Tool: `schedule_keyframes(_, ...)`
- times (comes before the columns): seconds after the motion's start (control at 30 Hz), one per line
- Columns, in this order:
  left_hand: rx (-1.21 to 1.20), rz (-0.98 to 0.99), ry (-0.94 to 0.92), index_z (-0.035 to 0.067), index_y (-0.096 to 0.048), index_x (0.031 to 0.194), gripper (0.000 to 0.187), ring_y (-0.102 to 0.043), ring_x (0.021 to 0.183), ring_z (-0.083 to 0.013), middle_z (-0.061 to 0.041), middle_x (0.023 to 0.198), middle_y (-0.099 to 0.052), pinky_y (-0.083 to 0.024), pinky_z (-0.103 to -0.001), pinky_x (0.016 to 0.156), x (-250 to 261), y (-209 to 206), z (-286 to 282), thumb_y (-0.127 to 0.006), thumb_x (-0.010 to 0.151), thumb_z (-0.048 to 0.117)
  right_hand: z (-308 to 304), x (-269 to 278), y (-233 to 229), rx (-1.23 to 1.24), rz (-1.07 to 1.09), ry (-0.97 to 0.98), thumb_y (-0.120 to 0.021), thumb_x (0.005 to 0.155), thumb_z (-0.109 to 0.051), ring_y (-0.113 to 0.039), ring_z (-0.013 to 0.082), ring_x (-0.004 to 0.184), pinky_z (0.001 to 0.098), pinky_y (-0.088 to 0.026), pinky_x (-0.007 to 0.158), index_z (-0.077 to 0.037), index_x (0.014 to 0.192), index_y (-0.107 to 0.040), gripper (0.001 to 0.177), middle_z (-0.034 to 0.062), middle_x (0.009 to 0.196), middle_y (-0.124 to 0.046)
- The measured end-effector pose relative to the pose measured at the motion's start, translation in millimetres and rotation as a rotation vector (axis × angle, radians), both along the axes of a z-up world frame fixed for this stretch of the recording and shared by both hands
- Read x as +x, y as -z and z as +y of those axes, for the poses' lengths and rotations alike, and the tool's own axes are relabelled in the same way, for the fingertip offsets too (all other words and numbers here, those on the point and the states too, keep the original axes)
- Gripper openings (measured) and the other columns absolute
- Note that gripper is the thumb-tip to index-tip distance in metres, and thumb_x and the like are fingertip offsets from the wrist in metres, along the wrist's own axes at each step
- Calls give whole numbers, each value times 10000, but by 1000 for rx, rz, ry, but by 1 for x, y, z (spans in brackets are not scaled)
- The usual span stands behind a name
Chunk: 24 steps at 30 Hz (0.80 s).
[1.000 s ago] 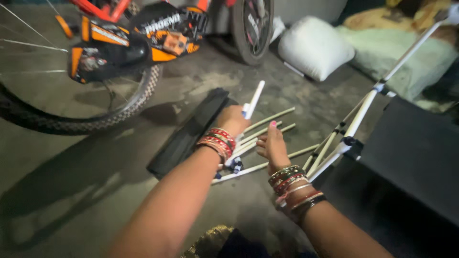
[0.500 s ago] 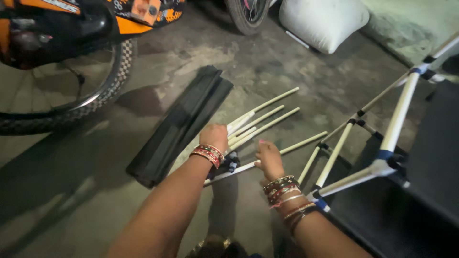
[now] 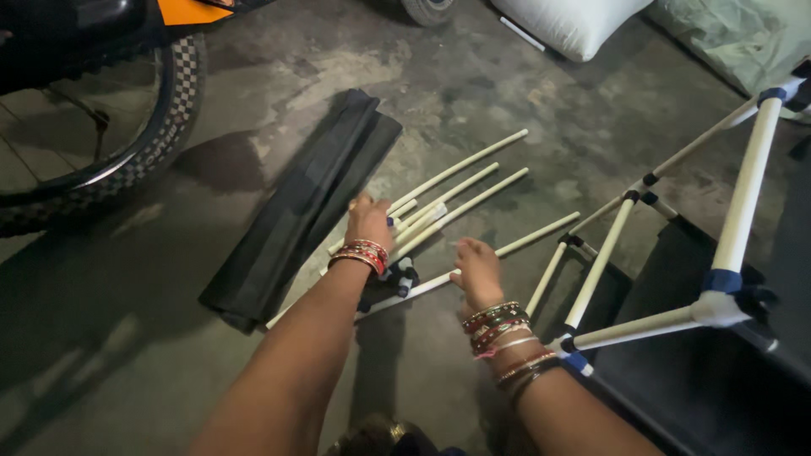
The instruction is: The person assembles a small folding table by connecting white plastic poles and attaching a black fabric surface. They repeatedly pick up poles, insert them into joints, and secure the fabric to the frame.
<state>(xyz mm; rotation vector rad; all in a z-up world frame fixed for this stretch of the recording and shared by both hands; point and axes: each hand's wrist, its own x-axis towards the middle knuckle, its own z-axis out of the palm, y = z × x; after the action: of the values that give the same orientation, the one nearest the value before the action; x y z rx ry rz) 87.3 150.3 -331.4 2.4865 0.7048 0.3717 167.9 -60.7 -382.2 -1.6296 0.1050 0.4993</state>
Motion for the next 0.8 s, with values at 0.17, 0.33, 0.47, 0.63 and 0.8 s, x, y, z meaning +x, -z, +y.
schedule_keyframes(0.17, -32, -53, 24, 124, -710, 1190, 414, -550, 1230, -400, -206, 1284, -578, -456, -448, 1068, 5, 41, 15, -777, 782, 105, -3, -2, -1, 98, -1, -23, -594, 974, -248, -566, 137, 837, 323, -540, 667, -58, 1343, -582, 415, 31, 999, -593)
schedule_keyframes(0.33, -67, 11, -2, 82, -676, 1238, 407, -568, 1250, -383, -212, 1298, -607, -450, -437, 1097, 18, 60, 29, -740, 839, 133, -3, -23, -35, 96, -36, 8, -581, 973, -217, -587, 131, 959, 308, -553, 750, -70, 1379, -558, 432, 32, 1115, -609)
schedule_keyframes(0.47, 32, -191, 0, 67, -640, 1297, 503, -540, 1273, -409, -236, 1350, -582, -426, -468, 1097, 34, 30, 22, -761, 813, 132, 2, -44, -101, 143, -94, 35, -583, 980, -221, -579, 179, 1020, 321, -534, 800, -62, 1370, -569, 422, 76, 1164, -604)
schedule_keyframes(0.63, -166, -292, 13, 141, -649, 1315, 520, -528, 1271, -424, -238, 1362, -560, -427, -478, 1091, 48, -56, -29, -774, 811, 156, -5, -74, -224, 210, -239, 54, -576, 948, -185, -593, 168, 1069, 337, -547, 846, -62, 1341, -571, 412, 69, 1195, -605)
schedule_keyframes(0.8, -214, -530, 179, 154, -650, 1299, 488, -558, 1225, -426, -210, 1311, -605, -442, -489, 1055, 56, -163, -108, -764, 825, 139, -40, -100, -350, 400, -447, 37, -535, 948, -148, -628, 196, 1106, 370, -568, 909, -37, 1330, -565, 399, 95, 1207, -615)
